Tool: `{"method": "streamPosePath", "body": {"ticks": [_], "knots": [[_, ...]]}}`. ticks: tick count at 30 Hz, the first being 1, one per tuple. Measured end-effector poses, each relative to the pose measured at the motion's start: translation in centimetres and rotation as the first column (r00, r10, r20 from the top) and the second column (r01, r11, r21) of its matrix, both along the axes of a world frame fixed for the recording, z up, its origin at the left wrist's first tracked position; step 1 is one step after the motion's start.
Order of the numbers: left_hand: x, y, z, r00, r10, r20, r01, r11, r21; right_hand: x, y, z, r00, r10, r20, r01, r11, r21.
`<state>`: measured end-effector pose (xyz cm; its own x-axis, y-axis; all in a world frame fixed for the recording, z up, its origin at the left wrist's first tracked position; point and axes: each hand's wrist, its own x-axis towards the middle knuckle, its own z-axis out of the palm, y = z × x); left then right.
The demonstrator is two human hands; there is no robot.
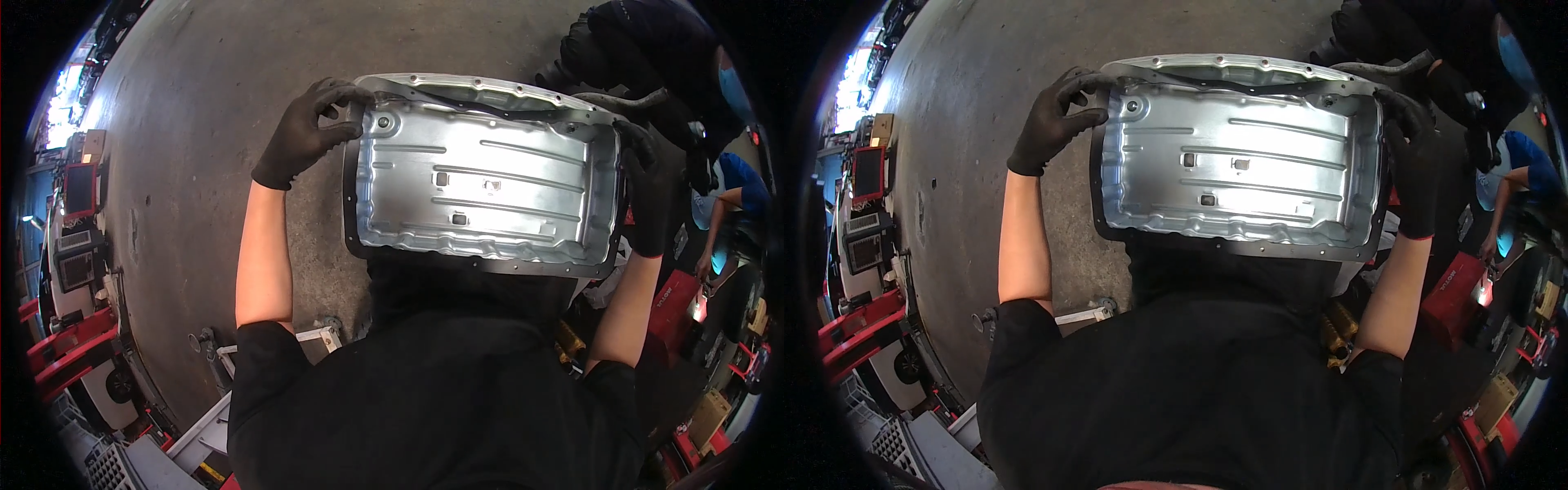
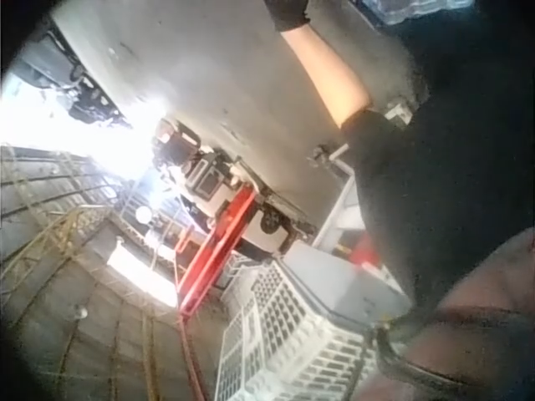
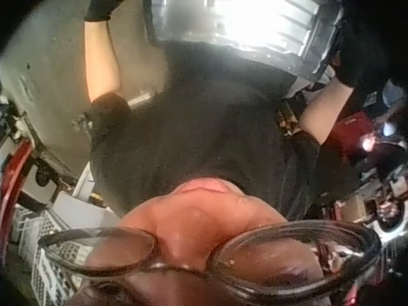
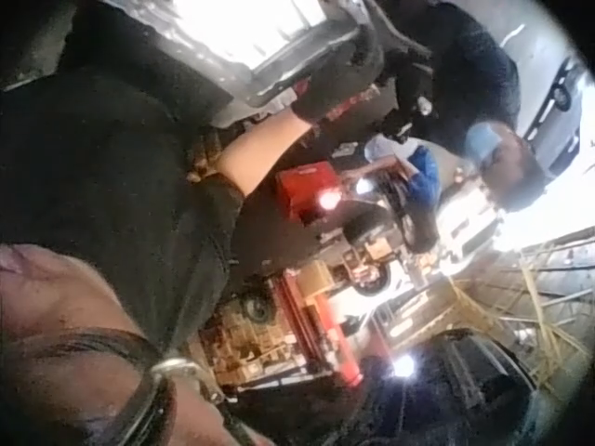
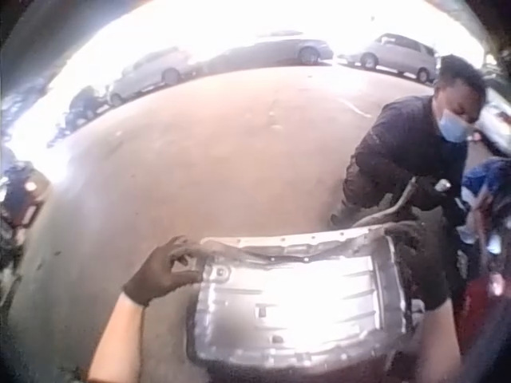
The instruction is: The recorder is preparing a transmission or oil pan by unpacking a new gasket and fitting it onto the pan.
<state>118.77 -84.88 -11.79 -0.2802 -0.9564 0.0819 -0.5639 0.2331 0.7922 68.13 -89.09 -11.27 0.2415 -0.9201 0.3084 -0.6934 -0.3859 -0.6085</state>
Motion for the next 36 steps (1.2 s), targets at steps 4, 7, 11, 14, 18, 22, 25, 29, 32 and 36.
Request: {"method": "streamPosePath", "body": {"ticks": [4, 7, 11, 14, 18, 22, 25, 29, 32, 36], "knots": [[0.2, 0.0, -1.1, 0.989, 0.015, -0.148, -0.015, 1.0, 0.003, 0.0, 0.6, 0.4, 0.999, -0.029, -0.038, 0.021, 0.979, -0.205], [-0.1, -0.5, -1.8, 0.928, 0.264, -0.263, -0.222, 0.959, 0.178, -0.1, 0.4, 0.3, 0.959, -0.019, 0.284, 0.016, 1.0, 0.014], [-0.5, -1.5, -2.0, 0.907, 0.266, -0.327, -0.227, 0.962, 0.154, -0.1, -0.5, -1.0, 0.867, -0.087, 0.491, 0.012, 0.988, 0.153], [-0.6, -1.8, -1.6, 0.913, 0.254, -0.319, -0.216, 0.965, 0.15, -0.3, -1.1, -1.6, 0.826, -0.097, 0.555, -0.048, 0.969, 0.242], [-0.5, -1.9, -1.1, 0.943, 0.23, -0.24, -0.207, 0.971, 0.119, -0.2, -1.1, -1.5, 0.956, -0.126, 0.266, 0.078, 0.98, 0.183], [-0.3, -1.9, -1.1, 0.941, 0.23, -0.248, -0.201, 0.97, 0.135, 0.3, -1.3, -1.7, 0.862, -0.114, 0.493, 0.018, 0.981, 0.195], [-0.2, -1.9, -1.2, 0.936, 0.237, -0.26, -0.212, 0.97, 0.118, 0.4, -1.4, -1.9, 0.854, -0.169, 0.493, 0.058, 0.971, 0.233], [-0.1, -2.1, -1.5, 0.934, 0.247, -0.26, -0.222, 0.968, 0.12, 0.1, -1.5, -2.0, 0.855, -0.208, 0.476, 0.078, 0.957, 0.279], [0.0, -2.4, -1.8, 0.939, 0.235, -0.252, -0.216, 0.971, 0.102, 0.0, -1.8, -1.9, 0.875, -0.208, 0.438, 0.092, 0.958, 0.272], [0.3, -2.8, -2.3, 0.937, 0.186, -0.296, -0.155, 0.98, 0.125, 0.1, -2.0, -1.9, 0.851, -0.216, 0.478, 0.073, 0.951, 0.3]]}}
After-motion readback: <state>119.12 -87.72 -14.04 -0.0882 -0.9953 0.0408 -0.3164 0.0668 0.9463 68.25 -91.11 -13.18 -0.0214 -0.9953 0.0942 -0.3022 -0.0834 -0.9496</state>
